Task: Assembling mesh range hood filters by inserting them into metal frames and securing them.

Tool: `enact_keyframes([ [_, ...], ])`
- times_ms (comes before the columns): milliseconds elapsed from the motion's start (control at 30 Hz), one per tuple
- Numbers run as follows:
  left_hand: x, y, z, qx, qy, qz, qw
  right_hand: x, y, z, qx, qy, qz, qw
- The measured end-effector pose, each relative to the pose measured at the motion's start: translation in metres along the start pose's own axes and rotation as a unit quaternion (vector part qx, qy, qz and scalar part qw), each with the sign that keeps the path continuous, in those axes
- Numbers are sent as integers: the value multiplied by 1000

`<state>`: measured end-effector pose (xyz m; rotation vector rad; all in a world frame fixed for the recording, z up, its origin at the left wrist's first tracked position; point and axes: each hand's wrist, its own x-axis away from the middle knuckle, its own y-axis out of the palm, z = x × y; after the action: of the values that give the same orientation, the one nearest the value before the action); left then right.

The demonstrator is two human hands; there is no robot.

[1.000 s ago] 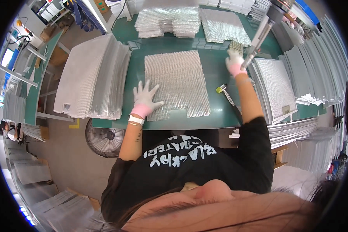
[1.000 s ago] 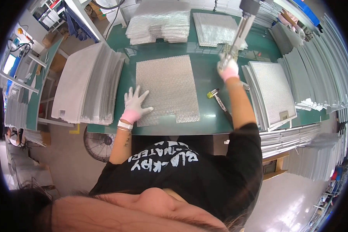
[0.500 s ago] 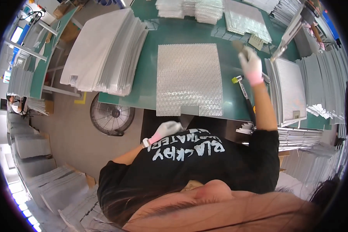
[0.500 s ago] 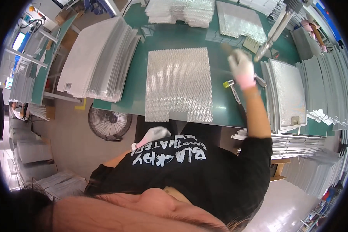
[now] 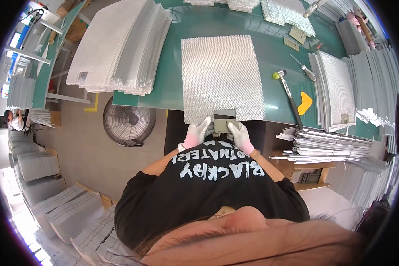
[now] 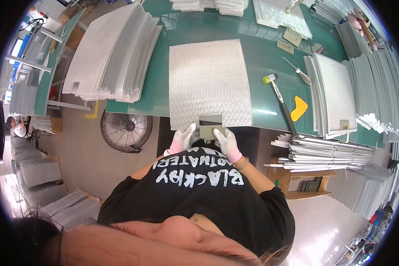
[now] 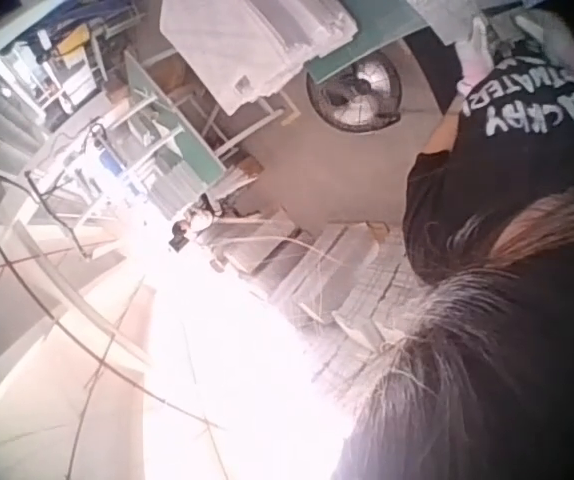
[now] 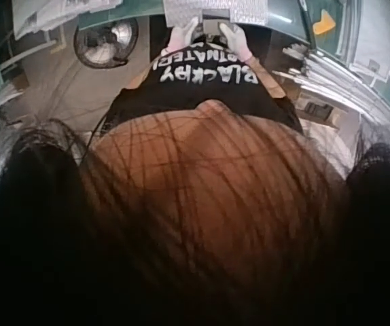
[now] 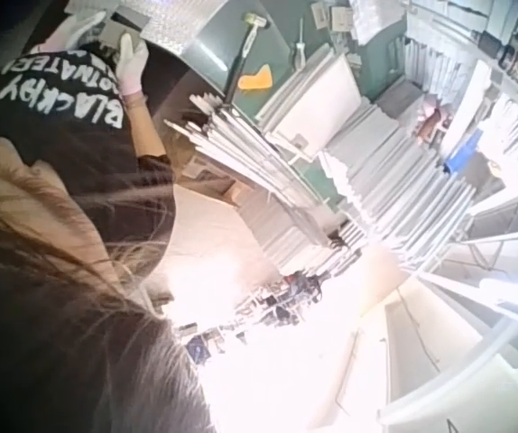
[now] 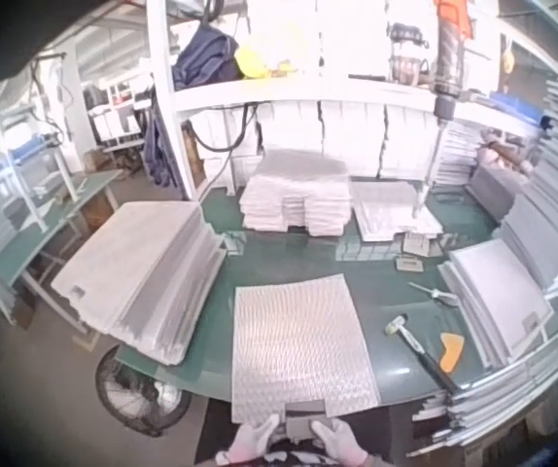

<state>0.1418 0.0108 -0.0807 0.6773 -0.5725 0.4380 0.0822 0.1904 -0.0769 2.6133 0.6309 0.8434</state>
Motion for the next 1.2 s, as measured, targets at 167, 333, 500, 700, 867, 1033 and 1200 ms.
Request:
enact_keyframes([
  [167, 15, 11, 9, 37, -11, -12, 999, 0, 3, -6, 70, -30, 29, 997],
  [333, 15, 9, 5, -6, -17, -18, 1000, 3, 11, -16, 208, -89, 53, 973],
  [500, 11, 14, 1, -229, -50, -98, 967, -4, 4, 6, 269, -196, 52, 942],
  [700, 2, 2, -4, -226, -34, -109, 967, 2, -4, 5, 134, -107, 194, 966],
  [867, 12, 14, -1, -155, -37, -100, 982, 5, 4, -1, 127, -106, 203, 965],
  [1033, 6, 7, -1, -179, -15, -127, 975, 4, 4, -1, 165, -133, 232, 949],
  [1200, 3, 4, -11, -77, -62, -122, 988, 7, 5, 3, 127, -95, 232, 960],
])
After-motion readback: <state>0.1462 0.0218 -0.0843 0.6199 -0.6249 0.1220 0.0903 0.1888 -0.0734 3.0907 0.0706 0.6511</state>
